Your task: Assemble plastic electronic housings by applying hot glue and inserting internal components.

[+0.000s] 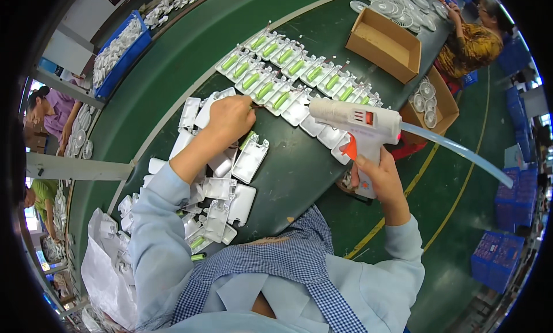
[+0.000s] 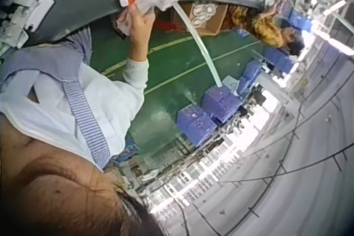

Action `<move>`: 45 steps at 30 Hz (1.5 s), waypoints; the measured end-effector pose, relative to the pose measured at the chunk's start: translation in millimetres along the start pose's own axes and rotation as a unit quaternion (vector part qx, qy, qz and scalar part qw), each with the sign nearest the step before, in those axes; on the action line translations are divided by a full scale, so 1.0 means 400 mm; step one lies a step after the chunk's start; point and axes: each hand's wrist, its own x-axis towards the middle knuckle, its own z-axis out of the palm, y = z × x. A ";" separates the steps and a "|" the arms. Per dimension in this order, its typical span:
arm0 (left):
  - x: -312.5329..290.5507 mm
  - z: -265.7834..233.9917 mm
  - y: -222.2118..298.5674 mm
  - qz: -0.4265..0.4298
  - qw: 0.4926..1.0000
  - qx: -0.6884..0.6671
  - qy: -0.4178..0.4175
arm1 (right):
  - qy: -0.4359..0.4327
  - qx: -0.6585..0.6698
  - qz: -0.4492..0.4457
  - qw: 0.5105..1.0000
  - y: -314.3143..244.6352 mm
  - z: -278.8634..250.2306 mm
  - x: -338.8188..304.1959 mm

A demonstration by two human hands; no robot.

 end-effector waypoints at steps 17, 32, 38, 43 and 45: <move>-0.153 -0.191 -0.030 -0.308 0.691 -0.639 -0.138 | -0.061 -0.105 0.074 0.990 -0.049 0.006 0.040; -0.007 -0.188 0.093 -0.103 0.898 -0.406 -0.133 | -0.049 -0.131 0.074 0.987 -0.036 -0.004 0.043; 0.127 -0.056 0.119 0.168 0.952 -0.226 0.119 | -0.056 -0.089 0.066 0.992 -0.026 -0.008 0.040; 0.164 0.023 0.145 0.163 0.965 -0.166 0.124 | -0.047 -0.060 0.059 0.995 -0.018 -0.013 0.028; 0.167 0.040 0.154 0.161 0.969 -0.148 0.119 | -0.044 -0.057 0.059 0.996 -0.012 -0.018 0.023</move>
